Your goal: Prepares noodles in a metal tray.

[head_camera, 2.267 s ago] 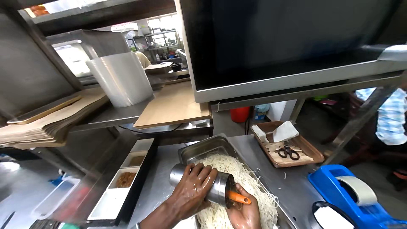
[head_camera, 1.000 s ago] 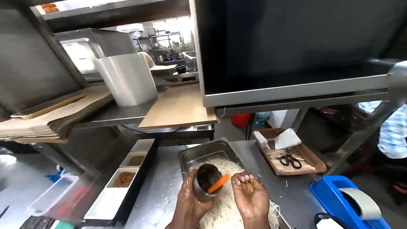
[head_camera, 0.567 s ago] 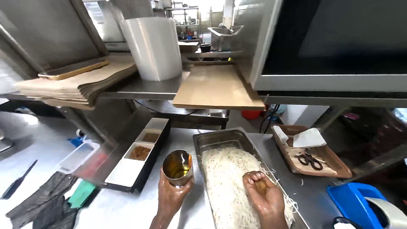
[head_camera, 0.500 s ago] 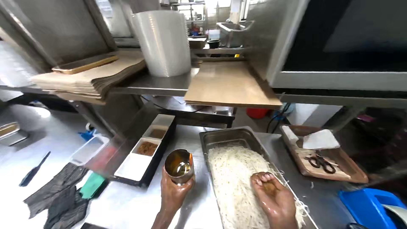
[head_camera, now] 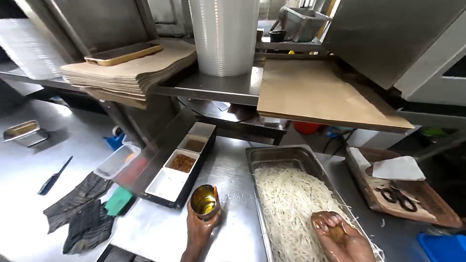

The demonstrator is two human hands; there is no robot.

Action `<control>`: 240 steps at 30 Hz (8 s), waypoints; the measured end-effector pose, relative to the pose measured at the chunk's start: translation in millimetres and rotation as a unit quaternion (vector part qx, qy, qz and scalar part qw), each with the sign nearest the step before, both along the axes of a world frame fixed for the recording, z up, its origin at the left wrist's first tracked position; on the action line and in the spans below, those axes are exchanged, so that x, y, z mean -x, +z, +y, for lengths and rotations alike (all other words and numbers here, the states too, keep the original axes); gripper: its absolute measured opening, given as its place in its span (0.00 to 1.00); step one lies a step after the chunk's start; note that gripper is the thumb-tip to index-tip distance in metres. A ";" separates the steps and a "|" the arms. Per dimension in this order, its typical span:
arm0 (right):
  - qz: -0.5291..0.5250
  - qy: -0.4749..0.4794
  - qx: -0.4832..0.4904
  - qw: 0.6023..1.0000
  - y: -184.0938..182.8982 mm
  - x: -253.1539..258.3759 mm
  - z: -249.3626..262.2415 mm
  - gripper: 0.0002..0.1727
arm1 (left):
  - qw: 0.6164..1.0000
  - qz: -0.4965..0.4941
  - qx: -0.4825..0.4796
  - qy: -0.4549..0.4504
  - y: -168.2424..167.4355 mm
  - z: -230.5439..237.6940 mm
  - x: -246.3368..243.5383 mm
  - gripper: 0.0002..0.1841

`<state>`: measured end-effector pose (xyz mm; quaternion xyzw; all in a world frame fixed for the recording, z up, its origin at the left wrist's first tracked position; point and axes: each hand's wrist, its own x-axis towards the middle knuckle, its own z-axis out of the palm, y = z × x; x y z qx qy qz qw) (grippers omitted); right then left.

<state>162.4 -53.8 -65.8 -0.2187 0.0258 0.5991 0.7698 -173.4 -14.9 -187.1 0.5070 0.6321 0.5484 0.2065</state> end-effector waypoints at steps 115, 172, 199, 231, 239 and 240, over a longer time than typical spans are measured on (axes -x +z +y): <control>-0.902 0.180 0.128 0.371 71.8 -68.3 -63.6 0.24 | 0.900 0.230 0.110 -0.353 225.8 141.7 -253.6 0.22; -0.665 0.429 0.144 0.594 -7.6 -91.6 63.0 0.54 | 0.834 -0.299 0.388 -0.255 76.1 0.9 -214.8 0.54; -0.868 0.049 0.076 0.487 33.9 -81.2 -85.3 0.30 | 0.885 0.178 0.122 -0.412 218.0 148.0 -249.2 0.29; -0.866 0.072 0.048 0.492 69.8 -96.4 47.2 0.16 | 0.894 0.083 0.226 -0.377 183.1 96.1 -204.0 0.25; -0.903 0.128 0.038 0.409 107.4 -97.7 82.2 0.15 | 0.892 0.164 0.117 -0.405 223.5 83.9 -227.4 0.23; -0.902 0.089 0.025 0.422 108.6 -96.0 82.5 0.14 | 0.891 0.169 0.089 -0.413 233.2 83.6 -231.2 0.22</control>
